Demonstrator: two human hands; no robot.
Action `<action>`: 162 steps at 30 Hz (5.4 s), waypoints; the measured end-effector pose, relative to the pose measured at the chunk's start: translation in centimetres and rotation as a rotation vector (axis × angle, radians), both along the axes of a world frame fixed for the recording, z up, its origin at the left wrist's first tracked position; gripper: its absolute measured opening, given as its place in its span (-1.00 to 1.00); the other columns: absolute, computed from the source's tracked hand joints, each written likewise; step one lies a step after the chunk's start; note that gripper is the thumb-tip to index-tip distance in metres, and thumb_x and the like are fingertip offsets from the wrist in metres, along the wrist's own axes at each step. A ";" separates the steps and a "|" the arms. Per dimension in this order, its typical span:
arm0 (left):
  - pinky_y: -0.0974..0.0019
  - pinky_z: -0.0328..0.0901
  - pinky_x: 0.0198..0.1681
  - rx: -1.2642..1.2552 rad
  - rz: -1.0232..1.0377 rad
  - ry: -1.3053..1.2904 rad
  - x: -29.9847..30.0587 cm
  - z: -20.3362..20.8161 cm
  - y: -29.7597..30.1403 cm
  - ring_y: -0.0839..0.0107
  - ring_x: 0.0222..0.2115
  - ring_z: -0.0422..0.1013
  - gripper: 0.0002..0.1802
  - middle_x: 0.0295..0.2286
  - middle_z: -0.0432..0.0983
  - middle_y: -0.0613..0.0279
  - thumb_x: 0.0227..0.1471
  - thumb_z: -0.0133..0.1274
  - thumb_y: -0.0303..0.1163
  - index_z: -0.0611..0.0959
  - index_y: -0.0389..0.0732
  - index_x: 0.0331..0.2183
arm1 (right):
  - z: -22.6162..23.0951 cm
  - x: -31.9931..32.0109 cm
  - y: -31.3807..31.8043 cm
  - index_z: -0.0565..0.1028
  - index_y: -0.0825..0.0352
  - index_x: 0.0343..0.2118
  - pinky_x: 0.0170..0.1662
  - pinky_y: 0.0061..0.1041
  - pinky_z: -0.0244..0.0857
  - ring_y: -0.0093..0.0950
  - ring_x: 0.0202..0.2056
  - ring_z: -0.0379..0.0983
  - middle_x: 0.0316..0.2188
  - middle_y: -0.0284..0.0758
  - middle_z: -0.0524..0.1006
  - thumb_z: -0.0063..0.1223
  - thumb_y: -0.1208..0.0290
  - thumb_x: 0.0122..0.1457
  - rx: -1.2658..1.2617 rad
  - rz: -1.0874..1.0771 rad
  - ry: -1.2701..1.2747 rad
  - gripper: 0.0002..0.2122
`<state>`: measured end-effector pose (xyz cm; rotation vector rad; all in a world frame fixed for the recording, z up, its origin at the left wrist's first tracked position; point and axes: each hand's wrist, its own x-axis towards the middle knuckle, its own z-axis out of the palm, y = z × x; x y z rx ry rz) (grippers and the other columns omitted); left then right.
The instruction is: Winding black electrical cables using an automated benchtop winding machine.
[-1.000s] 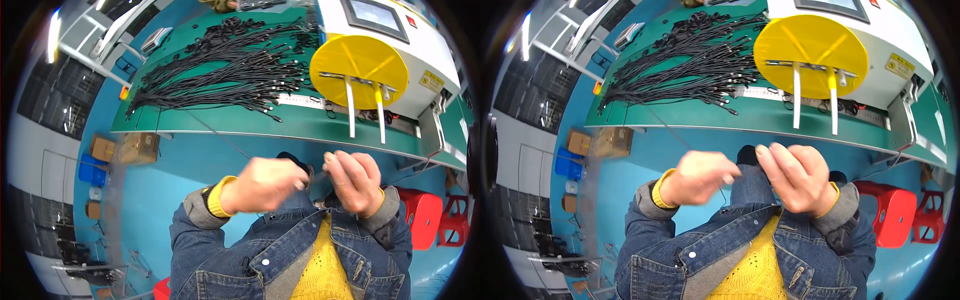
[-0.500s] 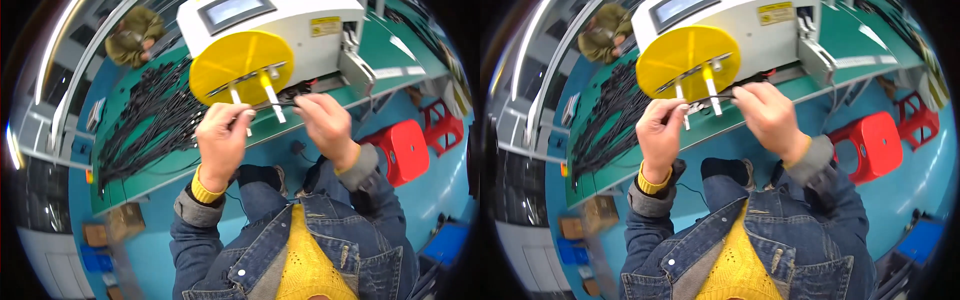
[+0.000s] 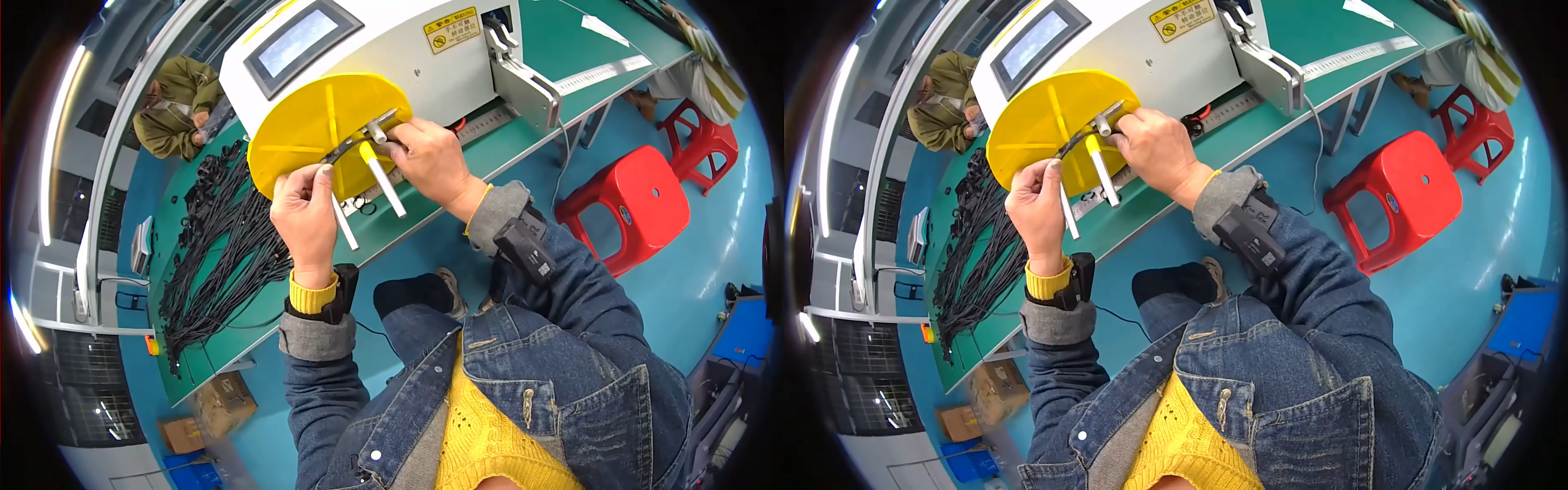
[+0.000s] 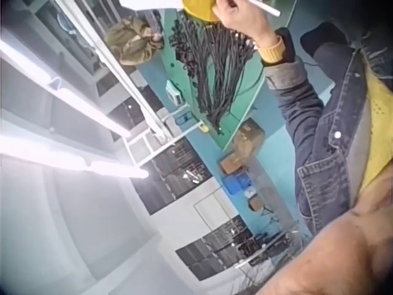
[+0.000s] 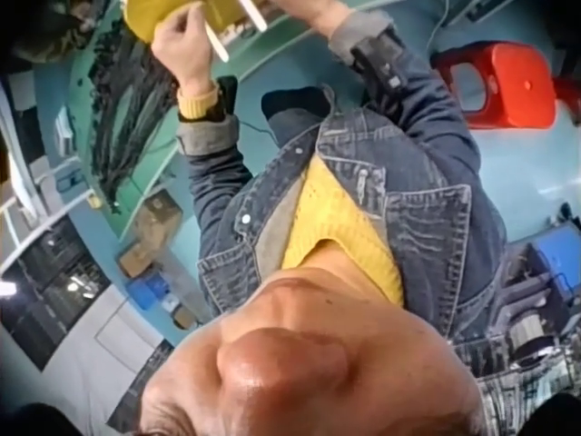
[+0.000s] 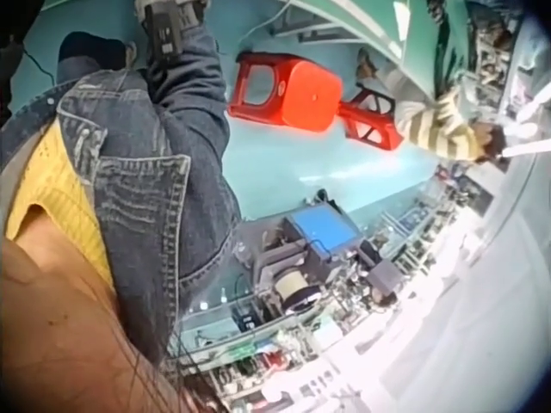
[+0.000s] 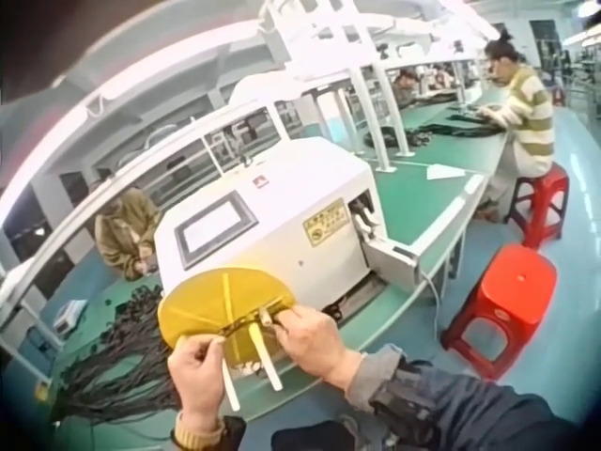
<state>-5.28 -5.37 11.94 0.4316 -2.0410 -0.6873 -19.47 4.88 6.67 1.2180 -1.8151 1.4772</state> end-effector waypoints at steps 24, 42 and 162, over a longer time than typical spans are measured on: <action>0.49 0.14 -0.59 -0.210 0.047 0.083 3.4 -1.3 1.0 0.53 -0.65 0.22 -0.81 -0.64 0.32 0.28 -0.03 0.04 -0.49 0.58 -0.33 -0.30 | -7.0 1.5 12.3 0.48 0.44 -0.54 -0.51 -0.51 0.23 -0.44 -0.61 0.38 -0.66 -0.22 0.45 0.06 0.44 -0.05 0.333 0.108 -0.514 -0.86; 0.41 0.21 -0.53 -0.143 0.078 0.023 4.2 -3.5 3.8 0.35 -0.62 0.27 -0.73 -0.60 0.36 0.10 0.00 -0.04 -0.54 0.51 -0.37 -0.19 | -5.2 2.0 10.3 0.49 0.43 -0.54 -0.52 -0.53 0.23 -0.49 -0.62 0.37 -0.66 -0.25 0.45 0.07 0.46 -0.04 0.378 0.221 -0.532 -0.88; 0.56 0.12 -0.66 1.437 -0.437 -0.237 9.7 -12.5 4.7 0.61 -0.67 0.20 -0.87 -0.63 0.28 0.38 -0.02 0.03 -0.38 0.45 -0.20 -0.45 | -5.7 4.5 -3.0 0.44 0.37 -0.29 -0.42 -0.37 0.29 -0.28 -0.48 0.43 -0.53 -0.20 0.47 0.05 0.43 -0.07 0.421 0.364 0.070 -0.75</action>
